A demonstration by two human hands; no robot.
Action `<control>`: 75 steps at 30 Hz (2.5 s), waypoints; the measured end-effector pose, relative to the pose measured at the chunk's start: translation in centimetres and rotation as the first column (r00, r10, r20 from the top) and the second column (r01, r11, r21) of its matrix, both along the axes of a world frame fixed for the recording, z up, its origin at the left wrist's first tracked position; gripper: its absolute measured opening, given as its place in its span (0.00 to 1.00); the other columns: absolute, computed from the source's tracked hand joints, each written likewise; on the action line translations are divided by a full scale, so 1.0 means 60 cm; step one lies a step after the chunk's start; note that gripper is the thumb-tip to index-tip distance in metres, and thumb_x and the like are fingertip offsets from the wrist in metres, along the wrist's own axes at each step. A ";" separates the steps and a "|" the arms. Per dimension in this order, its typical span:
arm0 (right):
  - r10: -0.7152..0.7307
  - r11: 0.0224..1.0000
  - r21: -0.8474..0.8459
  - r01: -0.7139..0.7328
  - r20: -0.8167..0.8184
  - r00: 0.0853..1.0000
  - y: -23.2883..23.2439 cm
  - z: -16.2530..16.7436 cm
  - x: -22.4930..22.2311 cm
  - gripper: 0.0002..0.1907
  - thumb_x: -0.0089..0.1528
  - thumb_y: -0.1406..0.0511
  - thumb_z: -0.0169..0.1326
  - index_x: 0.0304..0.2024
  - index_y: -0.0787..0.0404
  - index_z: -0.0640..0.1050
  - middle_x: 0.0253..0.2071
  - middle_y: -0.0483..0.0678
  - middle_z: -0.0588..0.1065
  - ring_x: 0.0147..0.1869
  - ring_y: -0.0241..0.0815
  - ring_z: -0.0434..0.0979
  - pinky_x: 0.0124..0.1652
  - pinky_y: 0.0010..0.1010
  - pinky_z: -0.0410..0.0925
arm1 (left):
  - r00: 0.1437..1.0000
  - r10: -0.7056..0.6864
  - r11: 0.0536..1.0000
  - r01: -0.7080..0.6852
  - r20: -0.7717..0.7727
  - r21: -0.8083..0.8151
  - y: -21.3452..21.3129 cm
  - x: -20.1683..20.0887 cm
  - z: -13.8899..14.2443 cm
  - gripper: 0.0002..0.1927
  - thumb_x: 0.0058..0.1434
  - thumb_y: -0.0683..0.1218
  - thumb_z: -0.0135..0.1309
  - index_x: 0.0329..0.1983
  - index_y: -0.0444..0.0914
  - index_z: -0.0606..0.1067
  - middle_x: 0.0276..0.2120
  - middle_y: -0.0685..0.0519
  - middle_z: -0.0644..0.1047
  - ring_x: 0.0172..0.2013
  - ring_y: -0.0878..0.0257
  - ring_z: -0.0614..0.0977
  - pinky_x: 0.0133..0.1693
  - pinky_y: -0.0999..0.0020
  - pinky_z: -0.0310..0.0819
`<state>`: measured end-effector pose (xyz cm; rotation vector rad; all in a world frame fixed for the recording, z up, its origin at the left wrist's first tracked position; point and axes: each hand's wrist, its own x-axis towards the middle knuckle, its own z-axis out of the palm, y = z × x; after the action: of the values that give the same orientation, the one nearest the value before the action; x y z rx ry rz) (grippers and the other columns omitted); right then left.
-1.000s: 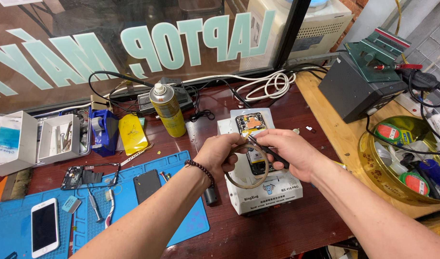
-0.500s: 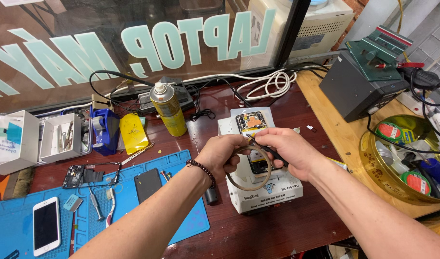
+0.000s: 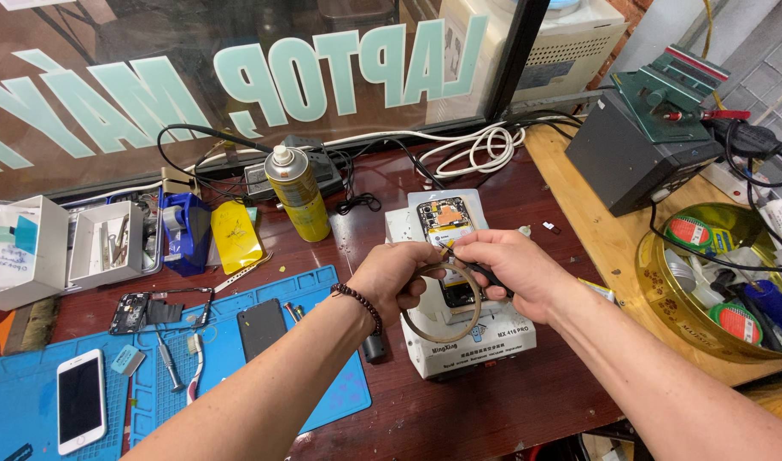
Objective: The person opens a yellow packet and uses tweezers to remove a small component from a disassembled smartphone. They then apply a strip of adhesive tape to the phone's internal frame and place the component back into position.
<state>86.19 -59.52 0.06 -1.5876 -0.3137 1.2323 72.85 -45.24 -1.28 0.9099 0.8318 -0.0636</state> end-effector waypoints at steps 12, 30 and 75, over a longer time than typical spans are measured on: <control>-0.030 0.988 -0.150 0.038 0.058 0.998 0.005 0.002 -0.004 0.05 0.62 0.66 0.55 0.38 0.60 0.79 0.28 0.39 0.71 0.26 0.27 0.62 0.21 0.21 0.51 | 0.995 -0.029 1.000 0.030 -0.098 0.004 0.000 0.015 -0.011 0.06 0.60 0.42 0.56 0.38 0.34 0.77 0.26 0.51 0.80 0.18 0.71 0.64 0.17 0.76 0.51; -0.074 0.997 -0.003 0.074 0.010 0.997 0.005 0.004 0.013 0.11 0.61 0.67 0.59 0.46 0.60 0.78 0.27 0.38 0.68 0.23 0.24 0.59 0.19 0.19 0.49 | 0.976 -0.083 0.989 0.106 0.201 -0.105 0.012 0.012 -0.068 0.07 0.66 0.45 0.57 0.39 0.35 0.79 0.33 0.51 0.82 0.23 0.70 0.72 0.24 0.75 0.64; 0.015 1.000 0.008 -0.014 -0.069 0.998 -0.007 0.003 0.018 0.12 0.65 0.64 0.51 0.49 0.61 0.77 0.35 0.44 0.78 0.26 0.25 0.69 0.17 0.18 0.52 | 0.996 0.010 1.000 -0.011 0.088 0.017 -0.006 0.028 -0.017 0.07 0.63 0.42 0.52 0.40 0.34 0.78 0.27 0.50 0.81 0.16 0.70 0.67 0.16 0.76 0.53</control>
<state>87.29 -59.96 0.22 -1.5351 -0.2861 1.2925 74.51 -45.58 -2.33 0.9186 0.7566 -0.0069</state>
